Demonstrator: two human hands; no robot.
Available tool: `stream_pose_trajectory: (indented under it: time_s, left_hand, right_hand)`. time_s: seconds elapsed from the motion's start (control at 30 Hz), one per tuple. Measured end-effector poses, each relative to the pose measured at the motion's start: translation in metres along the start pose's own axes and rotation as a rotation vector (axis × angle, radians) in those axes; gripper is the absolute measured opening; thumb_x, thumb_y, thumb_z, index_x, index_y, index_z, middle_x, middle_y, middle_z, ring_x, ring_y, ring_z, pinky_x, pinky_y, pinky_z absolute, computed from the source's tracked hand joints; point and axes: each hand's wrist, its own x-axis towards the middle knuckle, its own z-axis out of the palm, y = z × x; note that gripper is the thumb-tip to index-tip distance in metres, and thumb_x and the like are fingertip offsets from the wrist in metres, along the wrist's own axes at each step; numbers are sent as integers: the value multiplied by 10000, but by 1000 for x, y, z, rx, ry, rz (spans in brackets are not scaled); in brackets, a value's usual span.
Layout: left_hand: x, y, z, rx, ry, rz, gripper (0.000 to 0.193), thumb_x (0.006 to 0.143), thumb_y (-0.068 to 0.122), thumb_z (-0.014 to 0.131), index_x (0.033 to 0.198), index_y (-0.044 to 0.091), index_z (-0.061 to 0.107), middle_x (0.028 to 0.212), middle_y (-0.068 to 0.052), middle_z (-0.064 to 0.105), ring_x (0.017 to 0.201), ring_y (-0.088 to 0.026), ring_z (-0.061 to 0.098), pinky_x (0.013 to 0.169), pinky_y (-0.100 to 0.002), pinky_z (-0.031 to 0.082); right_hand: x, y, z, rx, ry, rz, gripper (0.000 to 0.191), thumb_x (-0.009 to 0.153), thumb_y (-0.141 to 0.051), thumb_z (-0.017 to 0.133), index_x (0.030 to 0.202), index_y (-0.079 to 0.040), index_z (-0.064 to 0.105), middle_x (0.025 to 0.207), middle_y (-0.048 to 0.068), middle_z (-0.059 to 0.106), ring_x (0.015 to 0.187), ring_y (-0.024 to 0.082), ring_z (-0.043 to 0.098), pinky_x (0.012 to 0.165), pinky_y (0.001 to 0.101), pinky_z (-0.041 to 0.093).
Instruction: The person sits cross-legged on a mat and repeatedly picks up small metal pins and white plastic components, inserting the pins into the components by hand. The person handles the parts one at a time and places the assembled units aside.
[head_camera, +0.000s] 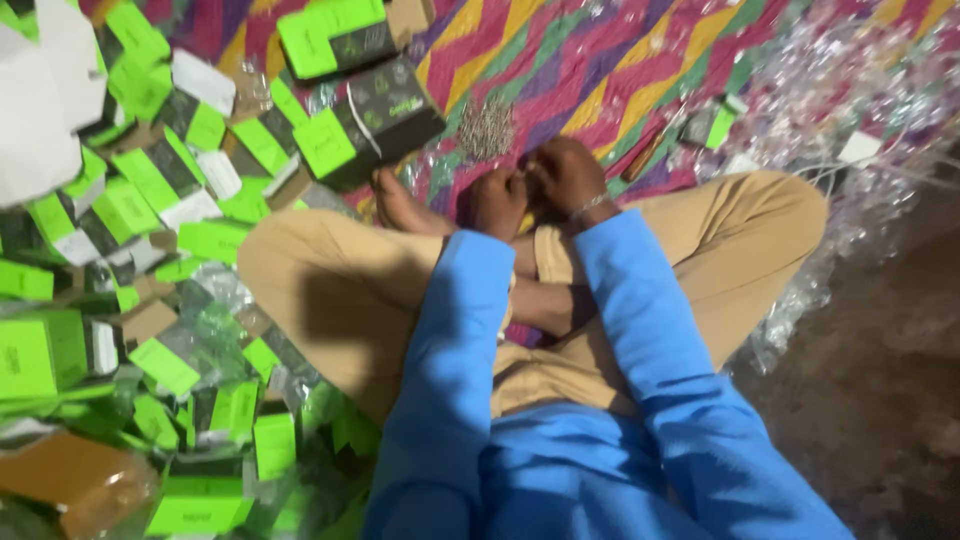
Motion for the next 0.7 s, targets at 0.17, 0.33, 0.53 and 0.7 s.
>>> stream_pose_trajectory:
  time_s: [0.17,0.33,0.53,0.7]
  left_hand:
    - [-4,6,1,-7,-51,-75,242,912,277,641,837,66,731,828,-220,715,773,-431,687,687,-529,522]
    - [1,14,-2,-259,-45,-60,266,921,277,607,847,27,658,825,-242,669,788,-441,680,681,-517,522]
    - [3,24,-27,-119,24,-334,379,973,335,591,749,42,676,658,-174,673,564,-327,648,544,-417,439]
    - [14,28,-27,-718,32,-460,329,1004,369,579,813,136,711,636,-33,654,571,-93,602,557,-297,441]
  right_hand:
    - [-6,3,-7,-39,-55,-119,136,904,-115,744,1000,-19,745,948,210,672,926,429,627,794,496,514]
    - [-7,3,-15,67,-79,-99,134,856,-95,754,971,-29,745,927,181,677,891,382,666,782,464,533]
    - [-10,9,-35,-60,19,-8,157,851,-113,810,1007,-100,799,965,157,728,898,358,701,782,451,558]
    - [12,26,-49,-105,30,10,183,847,-113,801,1029,-100,785,980,157,730,915,369,710,797,452,570]
